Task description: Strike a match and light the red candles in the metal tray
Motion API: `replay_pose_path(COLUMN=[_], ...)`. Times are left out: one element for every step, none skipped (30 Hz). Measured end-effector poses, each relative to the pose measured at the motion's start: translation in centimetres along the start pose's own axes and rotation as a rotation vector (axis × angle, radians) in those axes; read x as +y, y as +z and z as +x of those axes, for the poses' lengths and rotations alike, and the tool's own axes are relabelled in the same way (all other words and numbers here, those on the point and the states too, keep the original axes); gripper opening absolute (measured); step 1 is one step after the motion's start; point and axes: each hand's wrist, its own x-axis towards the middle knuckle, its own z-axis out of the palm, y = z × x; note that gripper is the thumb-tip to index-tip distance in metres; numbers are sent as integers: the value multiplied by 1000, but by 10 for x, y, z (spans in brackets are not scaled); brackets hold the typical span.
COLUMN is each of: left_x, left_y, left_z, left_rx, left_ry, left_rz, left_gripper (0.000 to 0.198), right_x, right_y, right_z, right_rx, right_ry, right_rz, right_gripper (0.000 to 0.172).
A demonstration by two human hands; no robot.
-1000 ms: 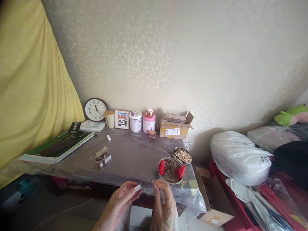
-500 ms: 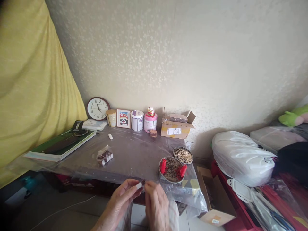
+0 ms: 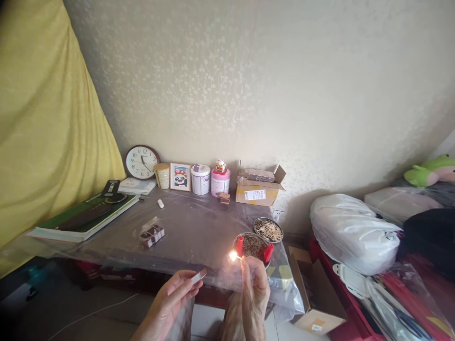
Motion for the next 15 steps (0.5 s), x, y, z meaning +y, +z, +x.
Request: replay_pose_path(left_x=[0, 0, 0, 1, 2, 3, 5, 6, 7, 7, 7, 7, 6, 6, 5], left_y=[-1, -2, -2, -2, -2, -1, -1, 0, 0, 0, 0, 0, -1, -1, -2], left_z=[-1, -1, -2, -3, -4, -5, -5, -6, -6, -7, -7, -6, -6, -6, -6], left_rx=[8, 19, 26, 31, 35, 39, 41, 42, 44, 47, 49, 52, 55, 60, 63], left_ry=[-6, -11, -15, -17, -16, -15, -14, -14, -14, -16, -18, -19, -19, -19, -20], left_rz=[-6, -11, -14, -15, -14, -11, -10, -11, -15, -19, -21, -20, -17, -11, -5], left_gripper=[24, 25, 26, 27, 28, 28, 29, 29, 29, 30, 30, 30, 31, 31, 31], right_x=[-2, -3, -4, -5, -5, -6, -6, -6, -6, -6, -6, -7, -7, -7, -7], right_y=[-1, -1, -2, -3, -4, -5, -5, -5, -5, -5, -4, -4, -4, -4, -3], right_z=[2, 3, 4, 5, 6, 7, 7, 8, 9, 10, 11, 12, 13, 14, 16], right_rx=[13, 24, 31, 37, 42, 46, 51, 62, 78, 94, 106, 112, 115, 119, 122], right_ry=[40, 71, 94, 110, 124, 135, 146, 157, 164, 167, 171, 179, 189, 201, 214], right_rz=[17, 27, 33, 39, 51, 67, 85, 100, 111, 120, 125, 132, 143, 153, 162], right_gripper=[25, 26, 28, 28, 28, 28, 28, 28, 28, 28, 29, 29, 29, 30, 30])
